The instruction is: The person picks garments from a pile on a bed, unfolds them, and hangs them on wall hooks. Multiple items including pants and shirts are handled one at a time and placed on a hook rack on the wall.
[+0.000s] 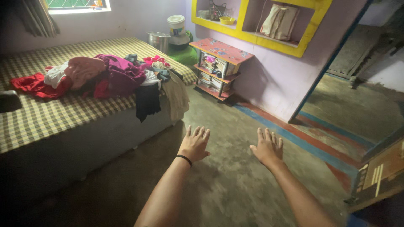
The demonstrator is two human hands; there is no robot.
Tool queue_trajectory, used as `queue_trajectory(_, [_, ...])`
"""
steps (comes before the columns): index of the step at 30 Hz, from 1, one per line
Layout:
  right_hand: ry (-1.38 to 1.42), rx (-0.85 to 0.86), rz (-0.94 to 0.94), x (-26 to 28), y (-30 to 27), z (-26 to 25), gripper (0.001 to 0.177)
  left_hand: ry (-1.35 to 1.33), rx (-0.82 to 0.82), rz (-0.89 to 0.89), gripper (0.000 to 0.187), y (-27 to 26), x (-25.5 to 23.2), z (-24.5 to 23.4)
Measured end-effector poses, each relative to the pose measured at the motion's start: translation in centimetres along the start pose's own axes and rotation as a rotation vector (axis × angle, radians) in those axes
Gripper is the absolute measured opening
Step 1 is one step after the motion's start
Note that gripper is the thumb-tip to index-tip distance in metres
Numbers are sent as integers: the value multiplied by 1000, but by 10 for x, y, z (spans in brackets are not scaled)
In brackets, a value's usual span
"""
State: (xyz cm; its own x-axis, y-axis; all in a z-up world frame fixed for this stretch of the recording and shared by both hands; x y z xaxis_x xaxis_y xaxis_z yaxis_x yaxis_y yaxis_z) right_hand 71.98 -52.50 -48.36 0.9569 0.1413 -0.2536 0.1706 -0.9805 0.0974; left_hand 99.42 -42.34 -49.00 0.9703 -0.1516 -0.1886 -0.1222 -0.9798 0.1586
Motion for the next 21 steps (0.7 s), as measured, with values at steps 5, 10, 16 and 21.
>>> queue_trajectory(5, [-26, -2, 15, 25, 36, -3, 91, 47, -13, 18, 100, 28, 40, -6])
queue_trajectory(10, [15, -32, 47, 57, 74, -11, 91, 51, -30, 10, 99, 47, 100, -22])
queue_trajectory(16, [122, -71, 68, 128, 134, -26, 95, -28, -97, -95, 104, 66, 188, -44])
queue_trajectory(21, [153, -118, 42, 201, 171, -38, 95, -72, -162, -127, 106, 82, 255, -56])
Point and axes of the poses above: each hand's wrist, its own y-axis towards the middle knuckle, its own z-axis out of the palm, x = y × z, the point moved 3 cm from there along y, towards the middle knuckle, and after that the axes turned 11 degrees about -y, right-handed, at the moved point
